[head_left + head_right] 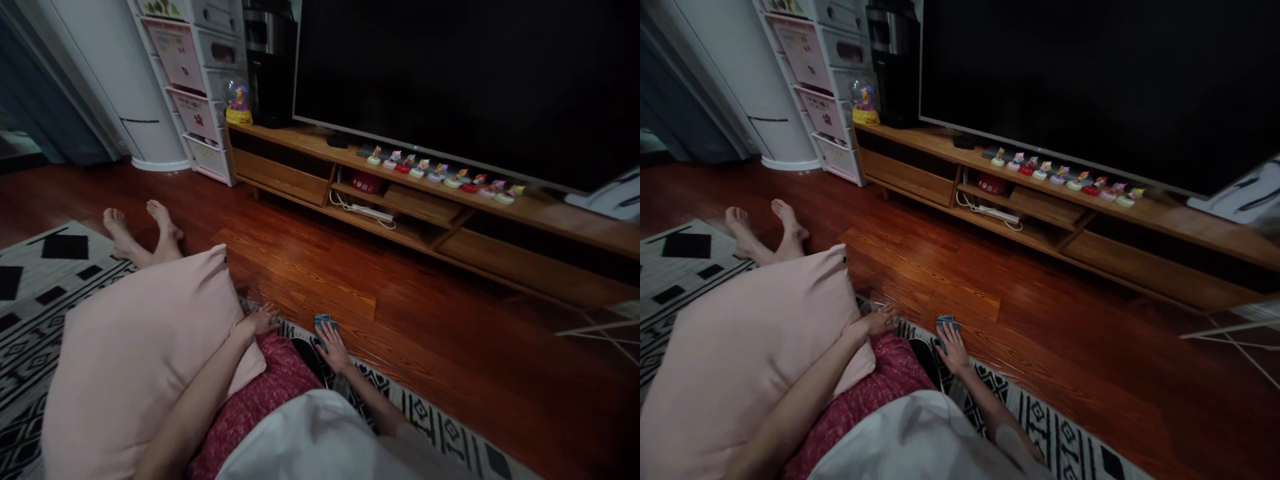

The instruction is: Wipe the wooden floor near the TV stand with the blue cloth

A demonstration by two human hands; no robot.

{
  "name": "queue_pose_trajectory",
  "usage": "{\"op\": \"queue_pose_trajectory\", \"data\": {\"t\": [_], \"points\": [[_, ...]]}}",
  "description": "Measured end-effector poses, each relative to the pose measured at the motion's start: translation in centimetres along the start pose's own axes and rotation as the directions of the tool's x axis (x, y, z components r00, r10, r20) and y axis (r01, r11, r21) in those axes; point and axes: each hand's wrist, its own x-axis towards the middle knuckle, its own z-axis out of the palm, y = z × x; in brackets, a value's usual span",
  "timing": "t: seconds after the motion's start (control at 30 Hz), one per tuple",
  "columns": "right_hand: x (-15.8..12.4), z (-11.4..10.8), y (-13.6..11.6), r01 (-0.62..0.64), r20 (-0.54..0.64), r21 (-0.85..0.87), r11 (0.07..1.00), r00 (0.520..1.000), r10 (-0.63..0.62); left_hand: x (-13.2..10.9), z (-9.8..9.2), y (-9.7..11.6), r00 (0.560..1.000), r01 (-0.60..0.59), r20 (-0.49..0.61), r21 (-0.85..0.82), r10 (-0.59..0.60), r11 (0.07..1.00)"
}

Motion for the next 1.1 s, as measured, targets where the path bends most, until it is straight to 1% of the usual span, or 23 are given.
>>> {"op": "queue_pose_trajectory", "data": {"t": [0.03, 0.1, 0.17, 0.27, 0.33, 0.37, 0.4, 0.47, 0.5, 0.57, 0.63, 0.7, 0.73, 0.8, 0.83, 0.9, 1.0, 1.1], "points": [[0.2, -0.1, 0.2, -0.010, -0.005, 0.001, 1.000, 1.000, 0.010, 0.0, 0.0, 0.0, 1.000, 0.000, 0.000, 0.003, 0.000, 1.000], [2.0, -0.7, 0.6, -0.044, -0.014, 0.001, 0.999, 0.999, 0.044, -0.2, -0.2, 0.1, 1.000, 0.001, 0.003, 0.015, -0.001, 1.000], [5.1, -1.8, 0.8, -0.111, -0.024, 0.000, 0.994, 0.994, 0.111, -0.4, -0.4, 0.2, 1.000, 0.001, 0.007, 0.031, -0.001, 1.000], [10.3, -3.7, 0.5, -0.240, -0.013, 0.003, 0.971, 0.971, 0.240, -0.7, -0.7, 0.3, 1.000, -0.004, 0.006, 0.049, 0.003, 0.999], [12.6, -4.6, 0.0, -0.297, 0.016, 0.010, 0.955, 0.955, 0.297, -0.7, -0.9, 0.4, 1.000, -0.003, 0.005, 0.057, 0.002, 0.998], [13.2, -4.9, -0.3, -0.307, 0.029, 0.014, 0.952, 0.951, 0.306, -0.8, -0.9, 0.4, 1.000, -0.001, 0.004, 0.060, 0.001, 0.998], [13.3, -5.0, -0.6, -0.299, 0.036, 0.016, 0.954, 0.954, 0.298, -0.7, -1.0, 0.5, 1.000, 0.000, 0.003, 0.061, 0.000, 0.998], [12.3, -4.6, -1.0, -0.233, 0.037, 0.015, 0.972, 0.972, 0.232, -0.7, -0.9, 0.5, 1.000, 0.002, -0.002, 0.056, -0.001, 0.998], [11.2, -4.2, -1.2, -0.182, 0.033, 0.013, 0.983, 0.983, 0.181, -0.6, -0.8, 0.5, 1.000, 0.003, -0.006, 0.050, -0.003, 0.999], [8.0, -3.0, -1.3, -0.082, 0.020, 0.009, 0.997, 0.996, 0.082, -0.4, -0.5, 0.4, 1.000, 0.005, -0.010, 0.034, -0.005, 0.999], [4.3, -1.7, -1.3, -0.026, 0.003, 0.007, 1.000, 1.000, 0.026, -0.2, -0.2, 0.2, 1.000, 0.006, -0.010, 0.017, -0.006, 1.000], [1.2, -0.6, -1.4, -0.011, -0.013, 0.007, 1.000, 1.000, 0.011, 0.0, 0.0, 0.1, 1.000, 0.004, -0.007, 0.003, -0.004, 1.000], [0.2, -0.3, -1.4, -0.014, -0.019, 0.008, 1.000, 1.000, 0.014, 0.0, 0.0, 0.1, 1.000, 0.002, -0.005, -0.001, -0.002, 1.000], [-0.6, -0.1, -1.5, -0.022, -0.030, 0.008, 1.000, 0.999, 0.023, 0.0, 0.0, 0.1, 1.000, -0.001, -0.001, -0.002, 0.001, 1.000], [-0.3, -0.1, -1.4, -0.027, -0.036, 0.006, 1.000, 0.999, 0.027, 0.0, 0.0, 0.1, 1.000, -0.002, 0.002, 0.001, 0.002, 1.000], [1.6, -0.8, -1.2, -0.047, -0.050, 0.000, 0.999, 0.998, 0.047, -0.2, -0.2, 0.2, 1.000, -0.005, 0.007, 0.012, 0.005, 1.000], [6.4, -2.3, -1.0, -0.131, -0.076, -0.006, 0.991, 0.989, 0.130, -0.4, -0.5, 0.3, 1.000, -0.007, 0.012, 0.034, 0.007, 0.999], [11.1, -3.8, -1.3, -0.273, -0.069, -0.003, 0.962, 0.960, 0.273, -0.5, -0.7, 0.4, 1.000, 0.000, 0.014, 0.048, 0.000, 0.999]]}}
